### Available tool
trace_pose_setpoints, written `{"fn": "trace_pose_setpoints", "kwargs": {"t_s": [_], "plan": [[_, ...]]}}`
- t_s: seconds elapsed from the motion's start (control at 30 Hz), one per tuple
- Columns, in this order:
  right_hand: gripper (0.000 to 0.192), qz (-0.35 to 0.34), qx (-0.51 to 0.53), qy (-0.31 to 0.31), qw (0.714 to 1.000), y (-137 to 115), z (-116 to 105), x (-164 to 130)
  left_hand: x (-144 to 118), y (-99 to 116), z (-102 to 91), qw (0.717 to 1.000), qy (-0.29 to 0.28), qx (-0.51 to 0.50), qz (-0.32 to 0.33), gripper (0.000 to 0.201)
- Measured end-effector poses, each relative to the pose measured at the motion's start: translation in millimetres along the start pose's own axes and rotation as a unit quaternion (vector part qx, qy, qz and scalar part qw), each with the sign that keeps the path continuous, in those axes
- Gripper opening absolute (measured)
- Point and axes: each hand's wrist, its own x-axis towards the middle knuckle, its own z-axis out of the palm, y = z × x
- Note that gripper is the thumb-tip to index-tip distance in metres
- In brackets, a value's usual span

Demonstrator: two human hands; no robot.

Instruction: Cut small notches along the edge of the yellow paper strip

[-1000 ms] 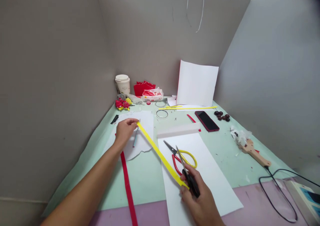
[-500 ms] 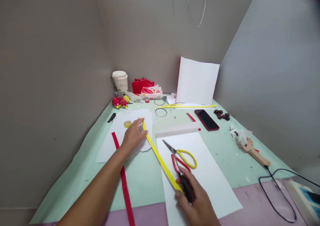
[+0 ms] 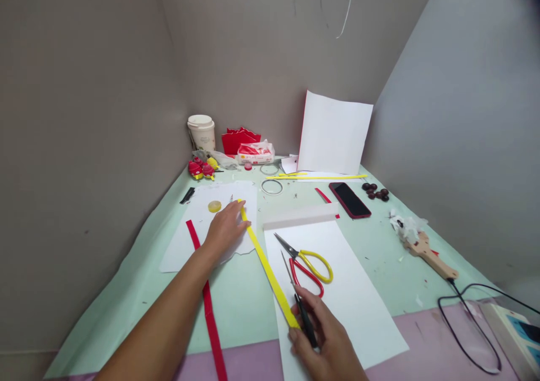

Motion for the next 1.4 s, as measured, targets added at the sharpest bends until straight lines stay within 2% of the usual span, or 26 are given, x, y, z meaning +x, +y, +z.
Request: {"fn": "trace_pose_setpoints", "kwargs": {"t_s": [0.17,0.27,0.37,0.47,0.67,0.87,1.13,1.4], "plan": [[0.055,0.006,-0.014,-0.004,1.000,1,0,0,0,0,-1.5,0.998,0.035,0.041,0.008,0.054],[0.055,0.003,-0.015,-0.014,1.000,1,0,0,-1,3,-4.4,0.997,0.053,0.055,0.016,0.042],[0.054,0.000,-0.012,-0.020,1.000,2,0,1,-2,6,-5.6,0.997,0.045,0.057,0.029,0.026],[0.055,0.002,-0.012,-0.026,1.000,3,0,1,-3,7,-5.8,0.998,0.027,0.054,0.034,0.021],[0.056,-0.002,-0.017,-0.040,0.999,8,2,2,-8,10,-10.3,0.997,-0.007,0.060,0.041,0.025],[0.056,0.011,0.001,-0.041,0.999,10,2,2,-28,16,-12.8,0.996,-0.043,0.063,0.055,0.025],[0.059,0.079,0.048,-0.047,0.995,1,3,-1,-44,14,-8.3,0.993,-0.054,0.065,0.080,0.037],[0.054,0.074,0.057,-0.051,0.994,-2,0,-2,-45,8,-2.2,0.993,-0.053,0.070,0.082,0.043]]}}
